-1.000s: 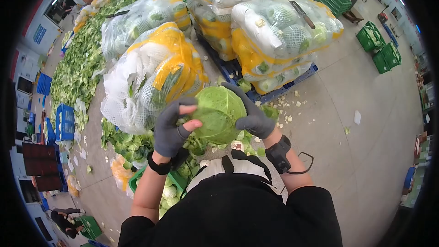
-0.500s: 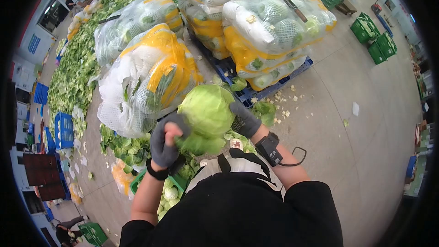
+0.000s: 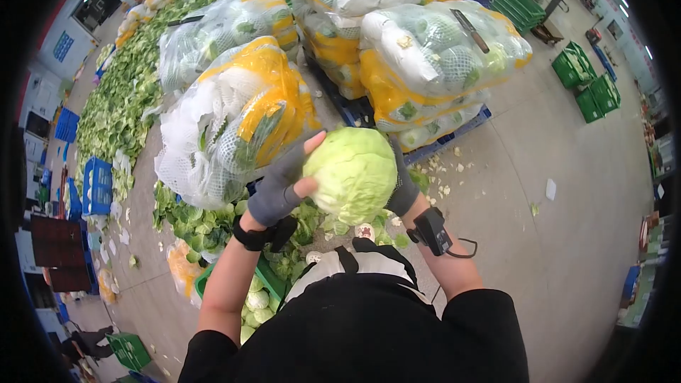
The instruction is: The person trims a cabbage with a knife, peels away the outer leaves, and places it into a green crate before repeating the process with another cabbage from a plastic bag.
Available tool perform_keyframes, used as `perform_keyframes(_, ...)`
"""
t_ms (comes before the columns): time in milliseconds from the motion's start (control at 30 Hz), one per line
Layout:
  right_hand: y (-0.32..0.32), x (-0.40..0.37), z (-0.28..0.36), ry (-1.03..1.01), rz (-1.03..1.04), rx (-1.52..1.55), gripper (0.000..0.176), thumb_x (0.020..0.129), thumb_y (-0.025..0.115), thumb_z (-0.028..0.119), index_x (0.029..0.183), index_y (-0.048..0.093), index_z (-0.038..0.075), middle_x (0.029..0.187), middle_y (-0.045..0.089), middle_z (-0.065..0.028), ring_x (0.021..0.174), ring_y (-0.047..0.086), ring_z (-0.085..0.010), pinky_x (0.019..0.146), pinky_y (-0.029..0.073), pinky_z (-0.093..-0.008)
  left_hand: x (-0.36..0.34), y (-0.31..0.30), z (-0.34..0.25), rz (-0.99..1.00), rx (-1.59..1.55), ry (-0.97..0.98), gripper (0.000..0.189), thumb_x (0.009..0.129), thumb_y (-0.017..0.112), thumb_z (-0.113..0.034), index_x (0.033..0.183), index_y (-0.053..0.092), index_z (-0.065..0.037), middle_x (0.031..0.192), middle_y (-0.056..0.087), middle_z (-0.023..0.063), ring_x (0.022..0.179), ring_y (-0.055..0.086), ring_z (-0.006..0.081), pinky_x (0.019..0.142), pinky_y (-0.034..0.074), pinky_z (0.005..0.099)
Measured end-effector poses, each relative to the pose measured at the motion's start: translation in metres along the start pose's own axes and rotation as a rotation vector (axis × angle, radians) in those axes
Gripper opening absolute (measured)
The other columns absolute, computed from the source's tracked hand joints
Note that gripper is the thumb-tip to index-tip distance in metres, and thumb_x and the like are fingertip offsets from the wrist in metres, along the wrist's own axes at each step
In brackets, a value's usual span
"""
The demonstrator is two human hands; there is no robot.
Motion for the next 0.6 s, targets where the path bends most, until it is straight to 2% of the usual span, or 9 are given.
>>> perform_keyframes(133, 0.025, 0.0, 0.003, 0.056, 0.128, 0.1, 0.076, 0.079, 0.041, 0.064, 0.131, 0.034, 0.008, 0.13, 0.04, -0.013, 0.117, 0.042, -0.0277, 0.1, 0.034, -0.0421, -0.001, -0.004, 0.006, -0.18, -0.242, 0.0, 0.043, 0.082, 0.059, -0.013, 0.123, 0.047, -0.003, 0.127, 0.043, 0.0142, 0.117, 0.042, 0.0202, 0.097, 0.032, 0.0305)
perform_keyframes(200, 0.022, -0.007, -0.001, -0.09, -0.007, -0.063, 0.077, 0.081, 0.037, 0.063, 0.133, 0.028, 0.009, 0.132, 0.037, -0.0143, 0.118, 0.041, -0.0284, 0.099, 0.036, -0.0439, -0.007, -0.004, 0.014, -0.44, -0.17, 0.012, 0.036, 0.08, 0.061, -0.011, 0.115, 0.055, -0.003, 0.123, 0.048, 0.0137, 0.111, 0.047, 0.019, 0.094, 0.036, 0.0283)
perform_keyframes(233, 0.017, -0.016, -0.006, -0.171, -0.016, -0.174, 0.076, 0.08, 0.047, 0.059, 0.133, 0.027, 0.008, 0.132, 0.037, -0.0136, 0.119, 0.041, -0.0274, 0.099, 0.036, -0.0425, -0.009, -0.002, 0.01, -0.51, 0.069, 0.057, 0.028, 0.078, 0.062, -0.009, 0.106, 0.06, -0.003, 0.112, 0.055, 0.0129, 0.1, 0.054, 0.0213, 0.086, 0.041, 0.0284)
perform_keyframes(267, 0.016, -0.025, -0.007, -0.176, -0.025, -0.176, 0.076, 0.08, 0.047, 0.059, 0.133, 0.027, 0.008, 0.132, 0.037, -0.0136, 0.119, 0.041, -0.0274, 0.099, 0.036, -0.0425, -0.012, 0.002, 0.009, -0.505, 0.06, 0.056, 0.028, 0.078, 0.062, -0.009, 0.106, 0.06, -0.003, 0.112, 0.055, 0.0129, 0.1, 0.054, 0.0213, 0.086, 0.041, 0.0284)
perform_keyframes(333, 0.024, -0.036, -0.003, -0.166, -0.013, -0.252, 0.081, 0.076, 0.061, 0.048, 0.134, 0.026, 0.005, 0.131, 0.039, -0.0112, 0.118, 0.043, -0.0232, 0.098, 0.037, -0.0356, -0.017, 0.007, -0.004, -0.567, 0.432, 0.168, 0.024, 0.08, 0.061, -0.01, 0.102, 0.062, -0.003, 0.099, 0.06, 0.0115, 0.089, 0.057, 0.024, 0.08, 0.044, 0.0297)
perform_keyframes(367, 0.022, -0.036, -0.002, -0.168, 0.042, -0.249, 0.08, 0.076, 0.063, 0.046, 0.133, 0.026, 0.004, 0.131, 0.039, -0.0111, 0.118, 0.043, -0.0227, 0.099, 0.036, -0.0359, -0.019, 0.007, -0.008, -0.608, 0.461, 0.151, 0.017, 0.08, 0.06, -0.01, 0.095, 0.062, -0.002, 0.087, 0.061, 0.0111, 0.08, 0.057, 0.0256, 0.072, 0.044, 0.0299)
perform_keyframes(400, 0.015, -0.037, -0.003, -0.172, 0.041, -0.247, 0.08, 0.076, 0.063, 0.046, 0.133, 0.026, 0.004, 0.131, 0.039, -0.0111, 0.118, 0.043, -0.0227, 0.099, 0.036, -0.0359, -0.017, 0.005, -0.01, -0.604, 0.461, 0.152, 0.017, 0.08, 0.06, -0.01, 0.095, 0.062, -0.002, 0.087, 0.061, 0.0111, 0.08, 0.057, 0.0256, 0.072, 0.044, 0.0299)
perform_keyframes(533, -0.01, -0.039, -0.019, -0.049, 0.047, -0.156, 0.082, 0.075, 0.063, 0.046, 0.134, 0.025, 0.005, 0.133, 0.037, -0.0108, 0.12, 0.041, -0.0226, 0.1, 0.034, -0.0367, -0.001, -0.026, 0.01, -0.721, 0.374, -0.03, 0.018, 0.087, 0.053, -0.016, 0.082, 0.059, 0.0, 0.074, 0.059, 0.007, 0.065, 0.055, 0.019, 0.06, 0.042, 0.0279)
perform_keyframes(600, -0.006, -0.041, -0.022, -0.046, 0.101, -0.065, 0.081, 0.075, 0.063, 0.045, 0.135, 0.025, 0.006, 0.133, 0.036, -0.0106, 0.121, 0.04, -0.0226, 0.101, 0.033, -0.0369, -0.006, -0.054, 0.054, -0.745, -0.076, -0.419, 0.021, 0.089, 0.05, -0.019, 0.088, 0.059, 0.0, 0.072, 0.057, 0.0018, 0.069, 0.053, 0.0122, 0.063, 0.043, 0.0252)
Point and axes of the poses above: each hand's wrist, its own x-axis towards the middle knuckle, its own y-axis out of the palm, z = x × y, the point moved 4 cm from there along x, towards the middle knuckle
